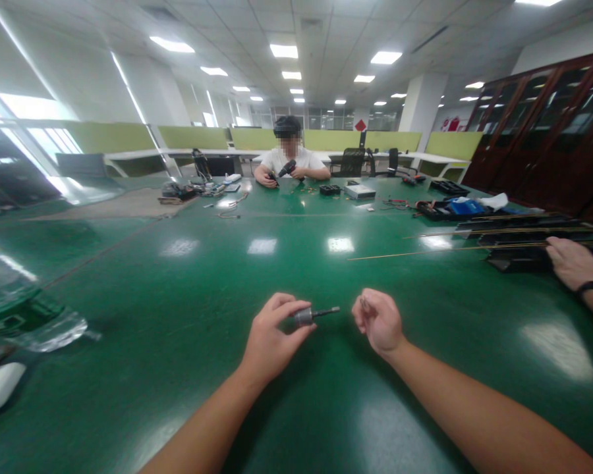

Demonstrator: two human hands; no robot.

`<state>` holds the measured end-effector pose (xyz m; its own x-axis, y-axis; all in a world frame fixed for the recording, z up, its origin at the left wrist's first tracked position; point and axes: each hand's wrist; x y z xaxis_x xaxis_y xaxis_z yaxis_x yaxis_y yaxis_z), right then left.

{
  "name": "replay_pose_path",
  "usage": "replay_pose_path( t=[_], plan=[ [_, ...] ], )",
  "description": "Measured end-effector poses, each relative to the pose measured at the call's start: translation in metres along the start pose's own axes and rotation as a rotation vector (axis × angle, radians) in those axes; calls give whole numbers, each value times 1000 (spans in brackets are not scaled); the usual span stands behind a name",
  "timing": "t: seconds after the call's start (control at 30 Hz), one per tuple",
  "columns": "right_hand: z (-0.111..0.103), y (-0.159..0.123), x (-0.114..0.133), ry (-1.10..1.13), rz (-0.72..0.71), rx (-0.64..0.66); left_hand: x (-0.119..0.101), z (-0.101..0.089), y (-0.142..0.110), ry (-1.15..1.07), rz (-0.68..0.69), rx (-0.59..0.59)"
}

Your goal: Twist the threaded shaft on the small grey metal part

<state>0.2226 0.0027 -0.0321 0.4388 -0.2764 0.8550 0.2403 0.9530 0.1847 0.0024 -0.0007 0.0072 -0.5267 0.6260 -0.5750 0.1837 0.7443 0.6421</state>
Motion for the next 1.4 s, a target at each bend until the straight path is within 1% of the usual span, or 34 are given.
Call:
replay_pose_path(
  t=[0.67,0.97,1.4],
  plan=[
    [0,0,0,8,-7,4,1,0,-1,6,12,-2],
    [0,0,0,-4,13,-5,0,0,0,3,4,5],
    [0,1,-2,10,-12,13,-1,0,0,16,1,4]
  ],
)
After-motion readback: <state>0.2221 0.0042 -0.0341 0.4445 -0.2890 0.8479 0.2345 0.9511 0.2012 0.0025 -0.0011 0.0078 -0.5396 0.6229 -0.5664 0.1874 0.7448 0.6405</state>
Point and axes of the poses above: each hand's wrist, its own y-axis towards the middle knuckle, its own z-axis out of the palm, x = y × z, and after that the axes turned 7 degrees about -x, right-handed
